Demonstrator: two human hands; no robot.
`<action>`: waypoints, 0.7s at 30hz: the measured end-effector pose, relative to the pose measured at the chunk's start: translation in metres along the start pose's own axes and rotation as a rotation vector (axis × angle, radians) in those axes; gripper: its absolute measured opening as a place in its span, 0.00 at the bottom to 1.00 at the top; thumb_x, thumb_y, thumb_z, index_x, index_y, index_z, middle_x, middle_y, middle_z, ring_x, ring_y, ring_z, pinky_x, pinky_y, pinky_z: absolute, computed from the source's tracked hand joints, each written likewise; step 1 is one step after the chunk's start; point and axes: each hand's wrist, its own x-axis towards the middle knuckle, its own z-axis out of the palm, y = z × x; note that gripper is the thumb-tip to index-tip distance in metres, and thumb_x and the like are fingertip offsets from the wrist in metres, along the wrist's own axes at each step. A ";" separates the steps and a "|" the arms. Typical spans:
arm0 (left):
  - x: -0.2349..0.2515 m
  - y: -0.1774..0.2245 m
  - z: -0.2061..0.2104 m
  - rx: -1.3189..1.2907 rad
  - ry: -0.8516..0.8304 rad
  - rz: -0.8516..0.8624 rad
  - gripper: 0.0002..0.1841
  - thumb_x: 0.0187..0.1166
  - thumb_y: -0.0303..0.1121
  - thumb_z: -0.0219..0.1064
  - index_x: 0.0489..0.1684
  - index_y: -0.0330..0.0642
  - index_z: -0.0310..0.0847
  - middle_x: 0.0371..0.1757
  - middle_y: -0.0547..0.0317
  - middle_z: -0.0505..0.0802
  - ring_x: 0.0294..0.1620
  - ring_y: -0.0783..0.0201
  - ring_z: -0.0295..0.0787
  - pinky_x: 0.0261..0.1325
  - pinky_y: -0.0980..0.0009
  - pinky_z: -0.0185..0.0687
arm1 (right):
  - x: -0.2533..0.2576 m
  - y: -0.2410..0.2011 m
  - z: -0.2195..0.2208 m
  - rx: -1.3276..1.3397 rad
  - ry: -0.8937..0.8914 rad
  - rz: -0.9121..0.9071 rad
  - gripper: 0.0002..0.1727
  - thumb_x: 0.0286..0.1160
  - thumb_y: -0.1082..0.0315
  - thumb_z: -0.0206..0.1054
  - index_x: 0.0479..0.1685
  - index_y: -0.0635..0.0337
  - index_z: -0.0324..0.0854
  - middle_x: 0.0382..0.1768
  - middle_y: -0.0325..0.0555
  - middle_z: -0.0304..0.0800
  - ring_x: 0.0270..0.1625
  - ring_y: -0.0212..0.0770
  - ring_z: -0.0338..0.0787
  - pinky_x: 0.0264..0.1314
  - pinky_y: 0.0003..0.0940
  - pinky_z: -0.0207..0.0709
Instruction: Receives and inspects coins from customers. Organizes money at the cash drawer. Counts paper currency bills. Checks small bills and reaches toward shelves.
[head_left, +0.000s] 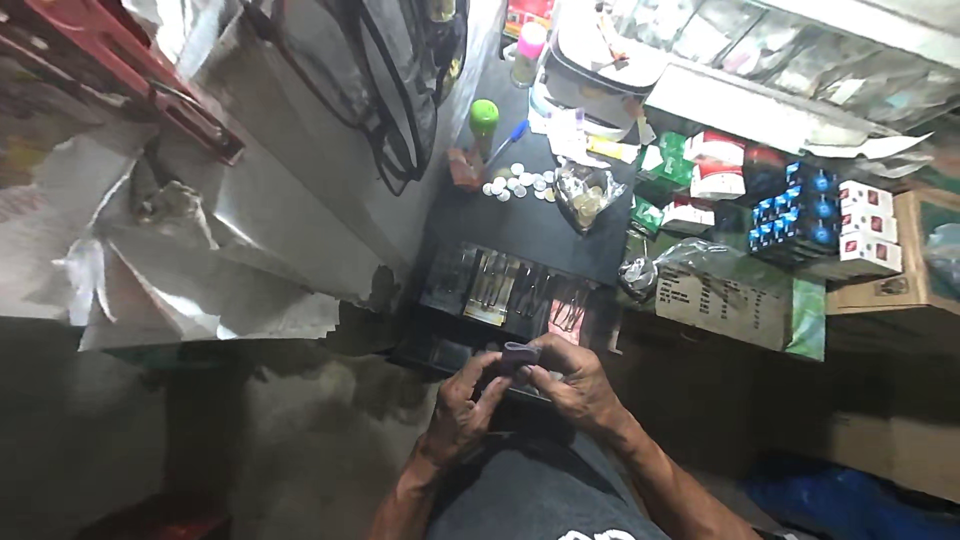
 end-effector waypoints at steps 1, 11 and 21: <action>0.000 -0.001 0.000 0.003 -0.004 -0.015 0.15 0.82 0.28 0.67 0.59 0.24 0.83 0.54 0.50 0.95 0.55 0.69 0.93 0.62 0.71 0.90 | -0.001 0.001 0.001 0.005 -0.002 0.002 0.09 0.74 0.77 0.69 0.49 0.73 0.84 0.44 0.46 0.93 0.43 0.28 0.92 0.50 0.25 0.89; 0.004 0.003 0.004 -0.024 0.014 -0.088 0.10 0.79 0.25 0.66 0.52 0.28 0.85 0.46 0.57 0.95 0.44 0.73 0.93 0.52 0.75 0.91 | -0.001 -0.003 0.002 0.026 0.036 0.033 0.10 0.74 0.76 0.70 0.49 0.73 0.86 0.45 0.47 0.94 0.45 0.27 0.92 0.52 0.24 0.88; 0.015 0.006 0.037 -0.166 -0.089 -0.074 0.08 0.81 0.31 0.68 0.52 0.41 0.86 0.46 0.69 0.96 0.45 0.75 0.94 0.53 0.75 0.93 | -0.026 -0.019 -0.016 0.001 0.225 0.084 0.11 0.74 0.75 0.71 0.49 0.74 0.86 0.46 0.51 0.94 0.49 0.29 0.92 0.58 0.25 0.87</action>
